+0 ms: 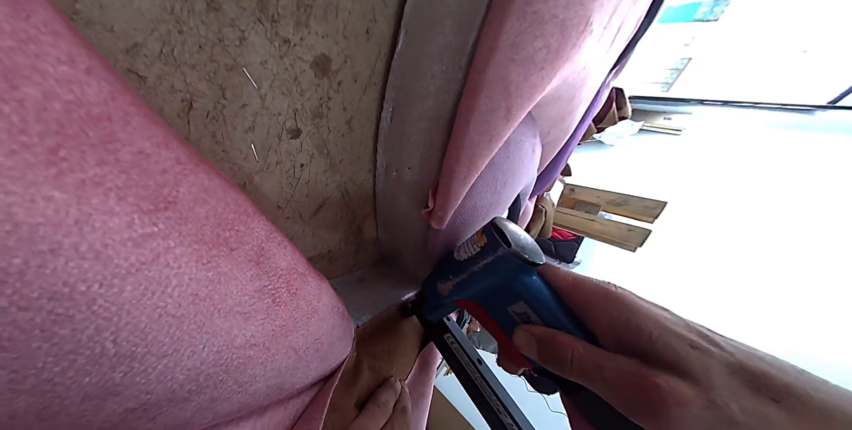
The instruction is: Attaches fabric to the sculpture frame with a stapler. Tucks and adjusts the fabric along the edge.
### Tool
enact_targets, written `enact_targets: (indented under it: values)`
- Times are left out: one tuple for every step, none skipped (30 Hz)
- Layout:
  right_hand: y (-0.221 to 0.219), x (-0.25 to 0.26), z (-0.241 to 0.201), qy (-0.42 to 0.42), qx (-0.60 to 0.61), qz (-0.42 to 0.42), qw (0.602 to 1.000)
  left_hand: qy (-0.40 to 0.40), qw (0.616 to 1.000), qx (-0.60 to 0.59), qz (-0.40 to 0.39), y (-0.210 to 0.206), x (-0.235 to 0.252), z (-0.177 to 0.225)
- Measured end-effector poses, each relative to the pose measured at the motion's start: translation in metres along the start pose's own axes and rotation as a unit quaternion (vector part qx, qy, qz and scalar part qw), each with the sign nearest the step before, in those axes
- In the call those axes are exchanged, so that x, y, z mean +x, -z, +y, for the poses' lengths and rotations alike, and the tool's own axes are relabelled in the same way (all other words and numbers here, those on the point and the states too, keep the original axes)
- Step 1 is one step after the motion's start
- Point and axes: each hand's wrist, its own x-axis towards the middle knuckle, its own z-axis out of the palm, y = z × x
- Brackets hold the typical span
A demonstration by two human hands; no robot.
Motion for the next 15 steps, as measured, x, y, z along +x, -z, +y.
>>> enact_targets:
  values:
    - [0.0, 0.0, -0.003, -0.003, -0.003, 0.0, 1.0, -0.005, 1.0, 0.003, -0.007, 0.002, 0.0, -0.001]
    - [0.0, 0.0, -0.006, -0.006, -0.005, 0.0, 1.0, -0.009, 1.0, 0.01, -0.011, 0.004, 0.001, -0.001]
    - [0.0, 0.0, -0.009, -0.007, -0.007, 0.0, 1.0, -0.011, 1.0, 0.015, -0.01, 0.002, 0.0, -0.002]
    - [0.0, 0.0, -0.011, -0.006, -0.005, -0.001, 1.0, -0.011, 1.0, 0.016, 0.002, -0.005, -0.002, -0.002]
    - [-0.001, 0.001, -0.012, -0.002, 0.001, -0.003, 1.0, -0.012, 1.0, 0.014, 0.023, -0.02, -0.006, -0.002]
    - [-0.002, 0.001, -0.014, 0.001, 0.012, -0.007, 1.0, -0.014, 1.0, 0.012, 0.024, -0.037, -0.013, -0.002]
    - [-0.002, 0.002, -0.016, 0.003, 0.02, -0.009, 1.0, -0.013, 0.999, 0.023, 0.019, -0.045, -0.015, -0.001]
    - [-0.003, 0.003, -0.018, 0.002, 0.02, -0.012, 1.0, -0.007, 1.0, 0.022, 0.013, -0.039, -0.013, 0.0]
    - [-0.003, 0.004, -0.019, 0.003, 0.018, -0.017, 1.0, -0.001, 1.0, 0.015, 0.018, -0.022, -0.008, 0.0]
    - [-0.002, 0.005, -0.02, 0.003, 0.015, -0.022, 1.0, 0.004, 1.0, 0.012, 0.014, -0.008, -0.004, 0.0]
    - [-0.001, 0.005, -0.021, 0.001, 0.015, -0.026, 1.0, 0.005, 1.0, 0.024, 0.018, -0.001, -0.001, 0.0]
    - [0.0, 0.006, -0.022, -0.002, 0.014, -0.031, 0.999, 0.005, 0.999, 0.041, 0.025, 0.003, 0.001, 0.0]
    - [0.001, 0.006, -0.022, -0.005, 0.015, -0.034, 0.999, 0.011, 0.999, 0.036, 0.033, 0.003, 0.0, 0.0]
    - [0.001, 0.005, -0.022, -0.007, 0.016, -0.036, 0.999, 0.017, 0.999, 0.022, 0.035, 0.002, 0.0, 0.0]
    - [0.002, 0.005, -0.022, -0.008, 0.017, -0.035, 0.999, 0.019, 0.999, 0.019, 0.037, 0.002, 0.0, 0.0]
